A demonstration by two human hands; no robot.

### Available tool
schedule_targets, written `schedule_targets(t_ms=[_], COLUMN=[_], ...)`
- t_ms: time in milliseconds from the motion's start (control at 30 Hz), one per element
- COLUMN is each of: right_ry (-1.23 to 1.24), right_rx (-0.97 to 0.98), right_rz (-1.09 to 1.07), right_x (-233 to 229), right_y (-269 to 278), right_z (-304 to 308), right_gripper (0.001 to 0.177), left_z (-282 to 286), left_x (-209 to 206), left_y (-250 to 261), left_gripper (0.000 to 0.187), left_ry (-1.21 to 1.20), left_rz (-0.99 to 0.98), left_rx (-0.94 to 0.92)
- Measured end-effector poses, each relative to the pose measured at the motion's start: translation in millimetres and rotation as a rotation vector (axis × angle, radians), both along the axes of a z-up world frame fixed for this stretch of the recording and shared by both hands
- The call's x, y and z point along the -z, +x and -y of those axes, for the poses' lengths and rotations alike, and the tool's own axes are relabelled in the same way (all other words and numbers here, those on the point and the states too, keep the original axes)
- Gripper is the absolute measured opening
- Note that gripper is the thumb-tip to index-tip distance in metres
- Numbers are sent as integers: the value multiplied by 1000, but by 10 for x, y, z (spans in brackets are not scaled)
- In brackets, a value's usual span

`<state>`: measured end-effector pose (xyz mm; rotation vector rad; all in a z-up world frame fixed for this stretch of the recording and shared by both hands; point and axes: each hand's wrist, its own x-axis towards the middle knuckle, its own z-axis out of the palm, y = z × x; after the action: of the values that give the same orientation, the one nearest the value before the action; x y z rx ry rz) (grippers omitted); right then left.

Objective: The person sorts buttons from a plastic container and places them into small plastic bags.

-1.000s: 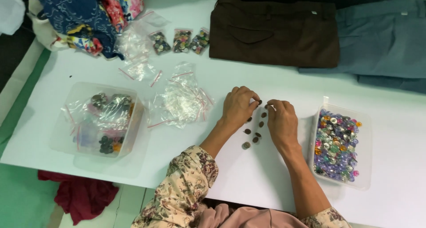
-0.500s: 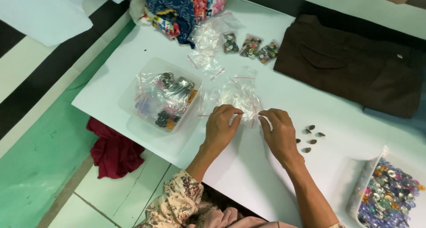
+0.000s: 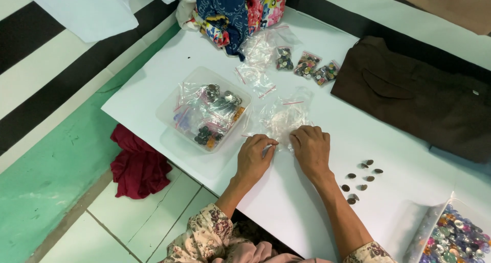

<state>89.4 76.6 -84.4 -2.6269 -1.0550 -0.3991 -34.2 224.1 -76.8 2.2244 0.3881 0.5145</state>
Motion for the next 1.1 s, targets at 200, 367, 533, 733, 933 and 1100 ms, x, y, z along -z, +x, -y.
schedule_targets(t_ms=[200, 367, 533, 733, 933, 1100], right_ry=[-5, 87, 229, 375, 367, 461], right_rx=[12, 27, 32, -133, -269, -113], right_rz=[-29, -37, 40, 276, 227, -31], right_x=[-64, -8, -239, -634, -713, -809], right_y=[34, 61, -45, -510, -962, -1150], right_z=[5, -36, 42, 345, 746, 1217], right_gripper=[22, 8, 5, 6, 9, 16], left_z=[24, 34, 60, 309, 568, 770], left_x=[50, 71, -106, -659, -890, -789], left_y=[-14, -21, -46, -55, -15, -143], left_gripper=[10, 10, 14, 48, 28, 11], left_ry=[93, 104, 10, -441, -698, -570], left_rz=[23, 85, 204, 175, -34, 74], left_rx=[-3, -5, -5, 65, 89, 216])
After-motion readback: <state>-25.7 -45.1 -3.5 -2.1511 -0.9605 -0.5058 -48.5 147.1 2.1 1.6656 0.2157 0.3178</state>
